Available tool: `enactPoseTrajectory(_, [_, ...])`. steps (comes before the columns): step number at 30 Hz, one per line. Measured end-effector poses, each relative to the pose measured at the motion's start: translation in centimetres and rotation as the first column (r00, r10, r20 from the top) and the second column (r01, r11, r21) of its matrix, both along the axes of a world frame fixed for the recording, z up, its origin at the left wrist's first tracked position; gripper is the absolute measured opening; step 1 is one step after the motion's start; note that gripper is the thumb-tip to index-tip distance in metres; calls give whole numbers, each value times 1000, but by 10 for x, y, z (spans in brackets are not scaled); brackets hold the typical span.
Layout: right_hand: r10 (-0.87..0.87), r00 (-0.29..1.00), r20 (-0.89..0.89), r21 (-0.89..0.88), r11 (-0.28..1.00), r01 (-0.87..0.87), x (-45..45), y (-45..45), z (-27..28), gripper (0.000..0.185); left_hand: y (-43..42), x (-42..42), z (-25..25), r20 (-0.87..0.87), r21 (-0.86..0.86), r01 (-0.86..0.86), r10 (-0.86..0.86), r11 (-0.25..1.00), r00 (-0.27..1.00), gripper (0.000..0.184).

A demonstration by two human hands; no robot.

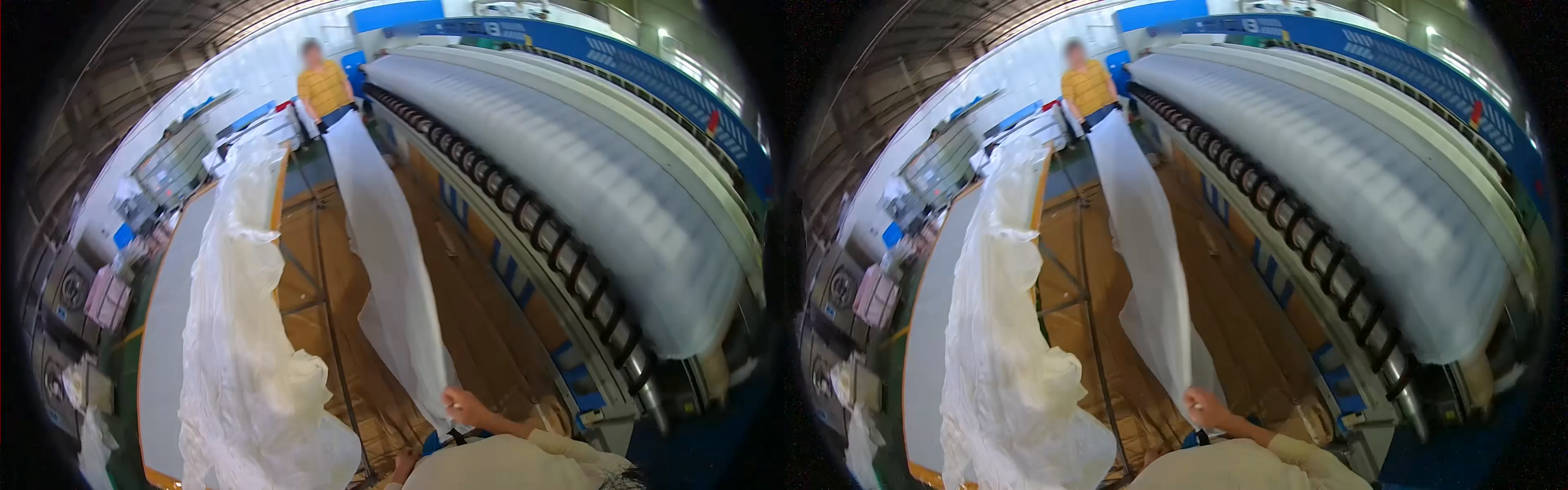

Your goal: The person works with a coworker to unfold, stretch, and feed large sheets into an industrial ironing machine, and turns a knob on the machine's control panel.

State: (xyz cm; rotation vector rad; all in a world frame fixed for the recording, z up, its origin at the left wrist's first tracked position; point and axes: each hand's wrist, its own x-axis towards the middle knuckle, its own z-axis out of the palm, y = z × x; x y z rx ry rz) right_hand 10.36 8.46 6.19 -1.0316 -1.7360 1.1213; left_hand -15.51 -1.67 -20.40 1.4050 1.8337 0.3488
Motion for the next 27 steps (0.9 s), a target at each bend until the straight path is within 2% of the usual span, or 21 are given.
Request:
enactPoseTrajectory(1, [-27,1000,-5,0,1000,27,-13,-3,10,7,7,-2,0,5,-26,33,-33,999,999,34])
enactPoseTrajectory(3, [158,977,-141,80,986,-148,-25,-4,23,13,16,-4,-3,10,-62,76,-76,995,997,33])
enactPoseTrajectory(8, [183,980,-72,12,983,-183,-11,-13,27,20,26,-13,-11,19,-111,132,-131,985,991,31])
enactPoseTrajectory(11, [87,995,-49,-106,990,-91,12,-22,17,25,24,-15,-21,10,-138,135,-135,981,991,30])
enactPoseTrajectory(12, [86,995,-48,-107,990,-91,18,-25,15,25,20,-17,-24,37,-100,136,-133,986,990,30])
enactPoseTrajectory(13, [3,996,-87,-81,997,-10,24,-29,15,26,17,-19,-23,63,-62,136,-132,989,989,29])
enactPoseTrajectory(15, [-161,972,-172,-39,987,157,32,-37,16,28,17,-20,-21,42,-98,152,-148,984,988,29])
enactPoseTrajectory(16, [-166,971,-173,-41,986,162,35,-41,18,28,19,-19,-16,20,-131,165,-164,978,986,30])
enactPoseTrajectory(19, [-441,864,-244,-287,884,370,38,-51,25,27,25,-18,0,18,-184,187,-187,965,982,30])
enactPoseTrajectory(22, [-484,854,-192,-267,863,429,40,-53,22,25,28,-15,14,55,-222,191,-184,956,981,30])
enactPoseTrajectory(24, [-507,846,-167,-257,850,459,38,-55,22,24,29,-13,9,55,-134,201,-195,970,979,31])
enactPoseTrajectory(27, [-441,883,-158,-266,881,393,34,-56,25,22,29,-13,-6,21,-67,224,-223,972,975,31])
